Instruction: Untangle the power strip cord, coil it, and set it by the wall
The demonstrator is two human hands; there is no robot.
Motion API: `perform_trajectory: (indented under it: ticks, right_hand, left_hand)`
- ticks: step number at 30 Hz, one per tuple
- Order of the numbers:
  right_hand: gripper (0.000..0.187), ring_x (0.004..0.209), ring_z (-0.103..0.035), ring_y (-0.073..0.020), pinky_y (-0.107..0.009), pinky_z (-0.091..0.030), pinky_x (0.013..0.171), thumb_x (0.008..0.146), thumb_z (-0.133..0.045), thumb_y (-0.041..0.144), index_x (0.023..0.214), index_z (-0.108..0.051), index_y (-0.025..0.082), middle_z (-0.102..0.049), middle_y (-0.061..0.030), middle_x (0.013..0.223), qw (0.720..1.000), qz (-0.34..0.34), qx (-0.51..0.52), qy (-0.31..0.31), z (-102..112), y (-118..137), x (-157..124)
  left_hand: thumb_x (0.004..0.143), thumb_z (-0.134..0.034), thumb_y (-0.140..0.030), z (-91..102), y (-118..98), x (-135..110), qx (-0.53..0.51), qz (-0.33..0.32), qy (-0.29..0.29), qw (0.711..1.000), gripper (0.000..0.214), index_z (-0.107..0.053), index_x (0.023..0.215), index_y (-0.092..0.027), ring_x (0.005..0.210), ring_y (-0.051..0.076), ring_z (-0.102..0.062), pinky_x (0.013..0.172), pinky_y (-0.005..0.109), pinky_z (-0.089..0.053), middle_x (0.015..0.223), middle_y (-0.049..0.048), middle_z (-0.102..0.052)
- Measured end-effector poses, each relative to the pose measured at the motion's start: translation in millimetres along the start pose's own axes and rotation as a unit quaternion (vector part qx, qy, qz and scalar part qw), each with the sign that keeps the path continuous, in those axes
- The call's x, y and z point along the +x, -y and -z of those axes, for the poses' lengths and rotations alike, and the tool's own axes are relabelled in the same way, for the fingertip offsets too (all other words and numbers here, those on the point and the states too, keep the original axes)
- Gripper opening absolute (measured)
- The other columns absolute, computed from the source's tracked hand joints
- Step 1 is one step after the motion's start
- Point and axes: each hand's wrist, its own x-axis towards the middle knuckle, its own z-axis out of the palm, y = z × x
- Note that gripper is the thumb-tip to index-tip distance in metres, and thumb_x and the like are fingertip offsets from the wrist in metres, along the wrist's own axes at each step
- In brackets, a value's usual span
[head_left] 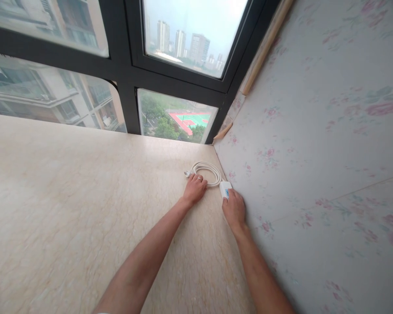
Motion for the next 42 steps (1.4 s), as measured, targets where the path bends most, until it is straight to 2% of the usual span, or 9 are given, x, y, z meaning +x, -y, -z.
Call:
perform_trajectory:
  ticks: [7,11,13,15,18,24,33,40,42]
  right_hand:
    - [0.033,0.113,-0.056,-0.0269,-0.035,-0.039,0.096,0.089,-0.043,0.015,0.115,-0.062,0.005,-0.062,-0.0199,0.123,1.0,-0.002,-0.004,-0.025,-13,6,15]
    - [0.038,0.119,-0.053,-0.0274,-0.039,-0.039,0.101,0.089,-0.04,0.017,0.121,-0.058,0.005,-0.059,-0.0213,0.128,0.999,0.01,0.024,-0.042,-16,1,11]
    - [0.041,0.123,-0.05,-0.0278,-0.042,-0.038,0.103,0.089,-0.04,0.02,0.125,-0.056,0.007,-0.057,-0.0206,0.131,0.997,0.019,0.043,-0.056,-15,-3,3]
    - [0.043,0.125,-0.048,-0.0286,-0.044,-0.038,0.104,0.089,-0.041,0.022,0.127,-0.055,0.008,-0.055,-0.0204,0.133,0.996,0.022,0.053,-0.064,-13,-6,-9]
    - [0.045,0.127,-0.045,-0.0299,-0.045,-0.037,0.106,0.089,-0.043,0.024,0.129,-0.053,0.007,-0.052,-0.0216,0.136,0.997,0.018,0.05,-0.063,-11,-8,-31]
    - [0.048,0.139,-0.034,-0.029,-0.049,-0.028,0.112,0.094,-0.03,0.013,0.138,-0.046,0.006,-0.045,-0.0222,0.144,0.997,0.024,0.027,-0.068,-23,-4,-53]
    - [0.045,0.137,-0.038,-0.0283,-0.046,-0.031,0.11,0.095,-0.033,0.014,0.136,-0.048,0.003,-0.049,-0.0225,0.141,0.994,0.048,0.039,-0.089,-35,-6,-28]
    - [0.042,0.135,-0.04,-0.0315,-0.052,-0.03,0.11,0.095,-0.036,0.017,0.131,-0.051,0.001,-0.05,-0.0267,0.138,0.988,0.058,0.054,-0.133,-35,-2,-28]
    - [0.039,0.136,-0.039,-0.0306,-0.054,-0.027,0.112,0.095,-0.038,0.018,0.128,-0.054,0.004,-0.051,-0.0246,0.138,0.983,0.086,0.067,-0.148,-31,2,-30]
  left_hand:
    - [0.093,-0.047,-0.023,-0.4,-2,-3,-0.019,0.01,-0.006,1.0,0.019,-0.064,0.1,-0.02,0.119,0.024,-0.05,0.105,0.046,-0.034,0.111,0.0124,-0.061]
    - [0.093,-0.043,-0.022,6.7,-4,-7,-0.011,0.019,-0.071,0.997,0.027,-0.06,0.114,-0.019,0.139,0.026,-0.033,0.112,0.049,-0.026,0.134,0.0148,-0.053]
    - [0.093,-0.041,-0.023,10.5,-3,-9,0.002,0.077,-0.114,0.991,0.034,-0.054,0.124,-0.018,0.143,0.027,-0.026,0.115,0.051,-0.018,0.142,0.0151,-0.046]
    - [0.093,-0.041,-0.026,12.3,-1,-10,0.008,0.175,-0.135,0.975,0.04,-0.049,0.131,-0.015,0.143,0.03,-0.024,0.115,0.054,-0.016,0.145,0.0183,-0.042]
    - [0.093,-0.042,-0.031,10.6,1,-9,0.0,0.266,-0.112,0.957,0.048,-0.044,0.133,-0.006,0.138,0.034,-0.033,0.112,0.052,-0.023,0.14,0.0255,-0.045]
    - [0.087,-0.047,-0.02,6.8,-2,-18,0.013,0.22,-0.084,0.972,0.045,-0.045,0.13,-0.006,0.123,0.029,-0.048,0.109,0.042,-0.029,0.128,0.0205,-0.054]
    - [0.087,-0.052,-0.022,16.8,-3,-27,-0.027,0.188,-0.067,0.98,0.011,-0.057,0.095,-0.017,0.098,0.025,-0.057,0.099,0.041,-0.036,0.096,0.0103,-0.064]
    - [0.085,-0.056,-0.024,13.7,-1,-29,-0.058,0.162,-0.096,0.98,0.012,-0.059,0.094,-0.017,0.097,0.025,-0.058,0.091,0.037,-0.042,0.1,0.011,-0.065]
    - [0.086,-0.054,-0.024,13.2,-1,-32,-0.061,0.15,-0.103,0.981,0.014,-0.06,0.097,-0.017,0.099,0.024,-0.058,0.092,0.037,-0.042,0.101,0.0111,-0.065]
